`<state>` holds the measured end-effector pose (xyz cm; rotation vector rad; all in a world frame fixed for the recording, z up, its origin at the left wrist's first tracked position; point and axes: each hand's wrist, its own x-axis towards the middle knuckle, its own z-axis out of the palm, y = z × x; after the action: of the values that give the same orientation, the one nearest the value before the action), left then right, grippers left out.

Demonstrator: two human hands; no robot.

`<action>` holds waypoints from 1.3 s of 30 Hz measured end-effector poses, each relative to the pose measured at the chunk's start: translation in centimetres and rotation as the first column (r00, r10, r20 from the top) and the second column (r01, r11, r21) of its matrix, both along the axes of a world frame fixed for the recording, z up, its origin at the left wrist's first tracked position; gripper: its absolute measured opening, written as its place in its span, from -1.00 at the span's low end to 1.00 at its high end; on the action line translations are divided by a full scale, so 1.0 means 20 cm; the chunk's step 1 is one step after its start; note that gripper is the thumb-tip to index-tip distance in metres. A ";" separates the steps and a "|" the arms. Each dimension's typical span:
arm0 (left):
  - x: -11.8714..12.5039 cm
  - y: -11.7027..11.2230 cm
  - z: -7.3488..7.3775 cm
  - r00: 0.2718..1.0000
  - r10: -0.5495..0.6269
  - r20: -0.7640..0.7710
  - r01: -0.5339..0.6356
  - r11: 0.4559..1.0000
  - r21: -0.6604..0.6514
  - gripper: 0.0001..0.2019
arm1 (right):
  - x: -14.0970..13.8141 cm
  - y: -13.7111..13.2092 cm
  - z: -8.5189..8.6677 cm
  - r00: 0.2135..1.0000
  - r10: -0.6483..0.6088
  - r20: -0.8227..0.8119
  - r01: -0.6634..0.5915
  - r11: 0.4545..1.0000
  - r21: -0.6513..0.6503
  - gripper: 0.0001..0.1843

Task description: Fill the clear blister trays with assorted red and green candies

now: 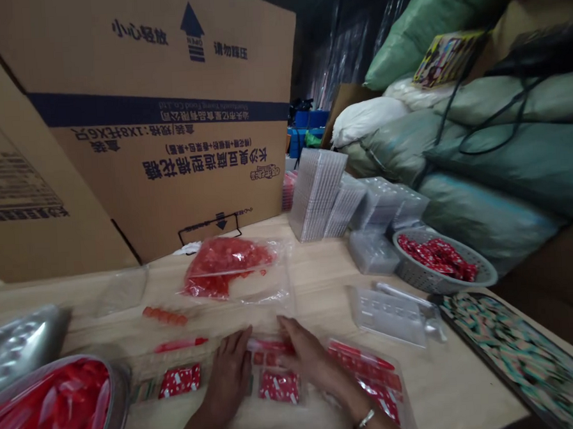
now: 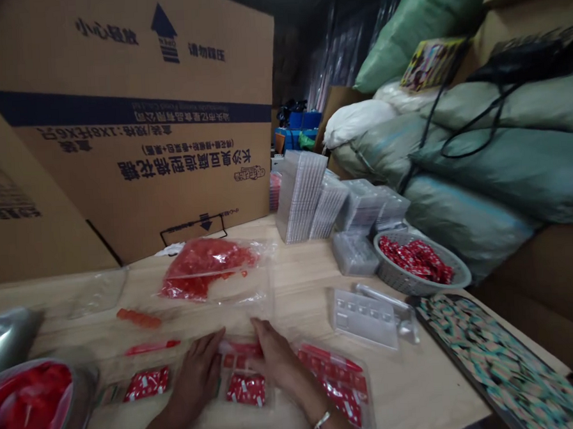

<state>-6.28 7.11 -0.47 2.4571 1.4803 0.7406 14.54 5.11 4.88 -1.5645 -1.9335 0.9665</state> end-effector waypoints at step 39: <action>-0.01 -0.02 0.02 0.684 0.343 0.644 -0.099 0.918 -0.384 -0.75 | -0.14 -0.21 -0.05 0.957 0.090 0.274 -0.100 0.995 0.023 -0.02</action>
<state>-6.43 6.61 -0.11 1.4778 1.4278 1.1996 11.79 0.81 3.93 -1.6698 -2.2186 0.7798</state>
